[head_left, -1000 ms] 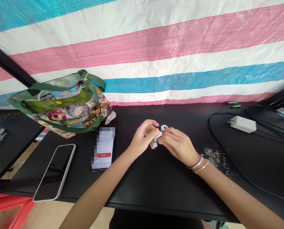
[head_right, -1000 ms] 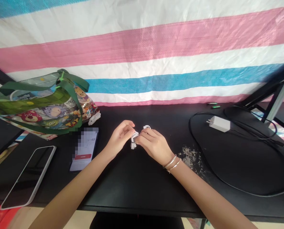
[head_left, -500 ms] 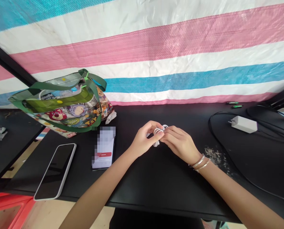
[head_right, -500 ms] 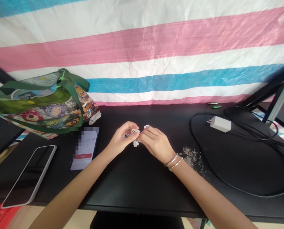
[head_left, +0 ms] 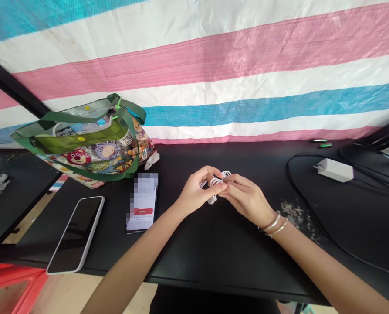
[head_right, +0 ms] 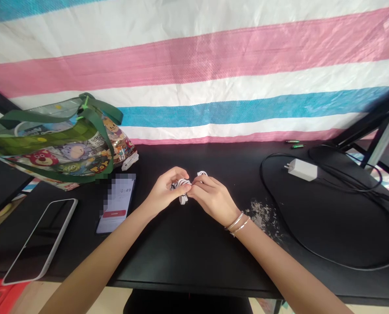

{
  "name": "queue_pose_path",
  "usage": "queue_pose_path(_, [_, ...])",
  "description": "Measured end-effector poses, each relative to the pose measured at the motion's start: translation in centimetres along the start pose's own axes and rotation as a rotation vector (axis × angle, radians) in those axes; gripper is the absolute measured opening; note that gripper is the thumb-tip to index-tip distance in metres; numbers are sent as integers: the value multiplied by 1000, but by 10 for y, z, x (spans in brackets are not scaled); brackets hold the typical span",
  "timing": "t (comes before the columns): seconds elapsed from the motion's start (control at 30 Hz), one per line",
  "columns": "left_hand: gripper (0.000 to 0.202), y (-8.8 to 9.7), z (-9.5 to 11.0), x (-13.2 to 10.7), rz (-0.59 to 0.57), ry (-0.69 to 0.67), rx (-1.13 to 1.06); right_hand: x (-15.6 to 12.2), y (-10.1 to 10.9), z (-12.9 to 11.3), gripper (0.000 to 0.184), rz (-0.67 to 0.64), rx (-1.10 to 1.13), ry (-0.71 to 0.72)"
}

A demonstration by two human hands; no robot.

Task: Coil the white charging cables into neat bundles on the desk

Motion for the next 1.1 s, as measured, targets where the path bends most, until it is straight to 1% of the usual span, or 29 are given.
queue_pose_path(0.1, [10, 0, 0, 0, 5, -8, -25, 1, 2, 0, 27, -9, -24, -2])
queue_pose_path(0.27, [17, 1, 2, -1, 25, -16, -56, 0, 1, 2, 27, -28, -34, 5])
queue_pose_path(0.4, [15, 2, 4, -1, 35, -38, -70, -2, 0, 3, 25, -44, -32, -8])
queue_pose_path(0.63, [8, 2, 0, 1, 56, 79, -123, -2, -1, 3, 22, -15, 55, -74])
queue_pose_path(0.8, [4, 3, -3, 3, 84, 112, -224, -4, -3, 4, 19, 27, 144, -152])
queue_pose_path(0.93, [2, 3, -5, 3, 79, 99, -270, -5, -3, 5, 16, 70, 189, -233])
queue_pose_path(1.03, [4, 3, -5, 3, 73, 68, -249, -8, -5, 8, 14, 70, 220, -323])
queue_pose_path(1.1, [5, 3, -4, 2, 81, 44, -183, -11, -6, 12, 13, 77, 238, -395])
Point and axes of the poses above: each hand's wrist, its own x-axis towards the middle knuckle, its own y-axis out of the back of the hand, z = x × y, the point moved 3 cm from there along x, towards the middle knuckle, and after that the axes turned 10 degrees about y, right-handed, at the moved point
